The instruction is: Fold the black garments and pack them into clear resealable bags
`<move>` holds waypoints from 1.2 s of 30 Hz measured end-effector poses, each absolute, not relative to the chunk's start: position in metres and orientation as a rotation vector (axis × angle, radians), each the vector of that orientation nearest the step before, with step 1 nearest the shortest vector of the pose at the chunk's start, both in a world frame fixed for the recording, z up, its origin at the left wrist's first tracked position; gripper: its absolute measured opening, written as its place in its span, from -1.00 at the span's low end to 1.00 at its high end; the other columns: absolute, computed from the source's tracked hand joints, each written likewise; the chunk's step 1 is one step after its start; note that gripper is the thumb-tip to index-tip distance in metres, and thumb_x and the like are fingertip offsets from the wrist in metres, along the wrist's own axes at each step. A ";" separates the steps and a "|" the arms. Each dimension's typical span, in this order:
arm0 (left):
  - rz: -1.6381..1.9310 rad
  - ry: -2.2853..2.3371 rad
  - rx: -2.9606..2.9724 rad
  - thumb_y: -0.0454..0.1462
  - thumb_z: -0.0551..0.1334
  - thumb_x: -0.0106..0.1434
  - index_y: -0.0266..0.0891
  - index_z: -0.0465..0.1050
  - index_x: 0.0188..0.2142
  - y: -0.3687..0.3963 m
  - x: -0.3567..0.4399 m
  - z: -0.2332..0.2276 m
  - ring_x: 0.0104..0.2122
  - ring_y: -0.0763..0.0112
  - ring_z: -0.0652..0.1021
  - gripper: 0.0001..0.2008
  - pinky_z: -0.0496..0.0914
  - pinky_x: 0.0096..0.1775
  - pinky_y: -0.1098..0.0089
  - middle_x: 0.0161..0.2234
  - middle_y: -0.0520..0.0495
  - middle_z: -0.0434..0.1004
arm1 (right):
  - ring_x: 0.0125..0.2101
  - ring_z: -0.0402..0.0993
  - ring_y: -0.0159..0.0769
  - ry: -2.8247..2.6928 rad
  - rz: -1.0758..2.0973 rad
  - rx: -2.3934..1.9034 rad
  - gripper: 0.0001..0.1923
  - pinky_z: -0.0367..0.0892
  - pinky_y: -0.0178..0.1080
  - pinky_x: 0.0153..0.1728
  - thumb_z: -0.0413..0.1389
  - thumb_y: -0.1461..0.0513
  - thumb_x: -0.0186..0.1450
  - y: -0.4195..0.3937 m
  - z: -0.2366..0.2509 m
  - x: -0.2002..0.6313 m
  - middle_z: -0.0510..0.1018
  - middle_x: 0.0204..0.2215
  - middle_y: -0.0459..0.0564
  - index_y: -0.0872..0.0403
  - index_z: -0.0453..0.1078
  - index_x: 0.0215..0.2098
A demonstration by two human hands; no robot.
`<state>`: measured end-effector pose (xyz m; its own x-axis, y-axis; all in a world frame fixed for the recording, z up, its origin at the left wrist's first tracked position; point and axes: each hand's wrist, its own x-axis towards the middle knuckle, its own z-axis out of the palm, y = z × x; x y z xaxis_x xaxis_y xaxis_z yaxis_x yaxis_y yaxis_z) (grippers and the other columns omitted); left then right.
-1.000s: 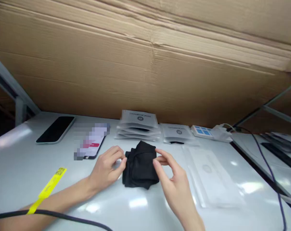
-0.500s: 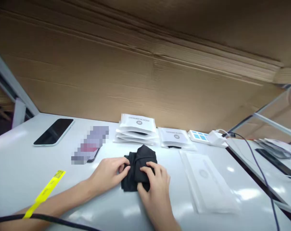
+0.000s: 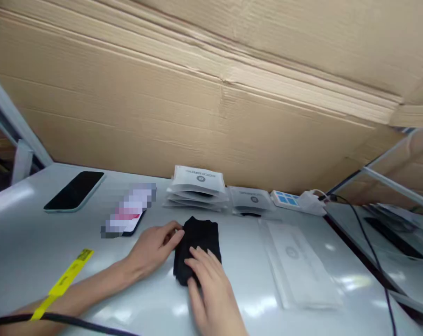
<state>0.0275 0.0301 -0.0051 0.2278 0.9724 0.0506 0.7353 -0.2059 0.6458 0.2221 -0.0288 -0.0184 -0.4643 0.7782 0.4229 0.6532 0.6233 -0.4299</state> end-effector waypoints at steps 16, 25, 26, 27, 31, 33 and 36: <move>0.684 1.565 1.909 -0.16 0.16 0.21 -0.17 0.31 -0.49 0.029 0.029 -0.007 -0.52 0.37 0.43 -0.80 0.12 -0.44 0.41 -0.55 0.06 0.44 | 0.16 0.34 0.01 -1.765 0.607 -1.721 -0.48 0.15 0.15 0.22 0.03 -0.02 0.30 -0.006 -0.015 0.253 0.52 0.07 0.10 0.00 0.37 0.14; 0.883 1.194 1.724 -0.10 0.10 0.30 -0.20 0.44 -0.25 0.027 0.025 -0.006 -0.29 0.34 0.55 -0.74 0.35 -0.33 0.45 -0.30 -0.01 0.60 | -0.18 0.59 -0.20 -1.324 1.137 -1.401 -0.36 0.51 -0.21 -0.25 0.11 -0.05 0.27 -0.004 -0.001 0.226 0.57 -0.02 0.07 0.01 0.19 0.24; 0.915 1.147 1.691 -0.11 0.10 0.31 -0.21 0.45 -0.23 0.026 0.025 -0.006 -0.28 0.34 0.56 -0.74 0.36 -0.32 0.46 -0.28 -0.02 0.60 | -0.26 0.59 -0.21 -1.333 1.156 -1.409 -0.39 0.51 -0.23 -0.34 0.12 -0.04 0.26 -0.004 0.002 0.227 0.59 -0.06 0.07 0.02 0.26 0.20; 0.945 1.115 1.665 -0.12 0.12 0.31 -0.22 0.46 -0.23 0.025 0.024 -0.005 -0.28 0.34 0.56 -0.75 0.36 -0.32 0.45 -0.28 -0.02 0.60 | -0.32 0.59 -0.22 -1.351 1.179 -1.421 -0.42 0.49 -0.24 -0.39 0.12 -0.05 0.25 -0.005 0.005 0.229 0.61 -0.09 0.06 0.04 0.31 0.15; 1.008 1.076 1.654 -0.17 0.14 0.30 -0.24 0.48 -0.23 0.022 0.024 -0.006 -0.27 0.34 0.55 -0.78 0.38 -0.28 0.43 -0.27 -0.03 0.61 | -0.24 0.59 -0.13 -1.350 1.261 -1.422 -0.38 0.51 -0.18 -0.29 0.21 -0.04 0.16 -0.009 0.013 0.233 0.63 -0.17 0.06 0.08 0.35 0.11; 1.043 1.070 1.656 -0.16 0.14 0.28 -0.23 0.48 -0.24 0.020 0.024 -0.007 -0.27 0.33 0.56 -0.78 0.41 -0.25 0.42 -0.28 -0.04 0.60 | -0.18 0.59 -0.10 -1.300 1.269 -1.442 -0.28 0.51 -0.12 -0.20 0.24 -0.03 0.13 -0.012 0.016 0.233 0.64 -0.16 0.07 0.08 0.27 0.18; 1.085 1.046 1.644 -0.15 0.15 0.28 -0.23 0.48 -0.25 0.018 0.024 -0.008 -0.26 0.33 0.56 -0.78 0.44 -0.23 0.40 -0.29 -0.05 0.60 | -0.11 0.58 -0.06 -1.330 1.281 -1.457 -0.36 0.47 -0.04 -0.09 0.22 -0.01 0.16 -0.017 0.018 0.230 0.63 -0.11 0.08 0.08 0.34 0.13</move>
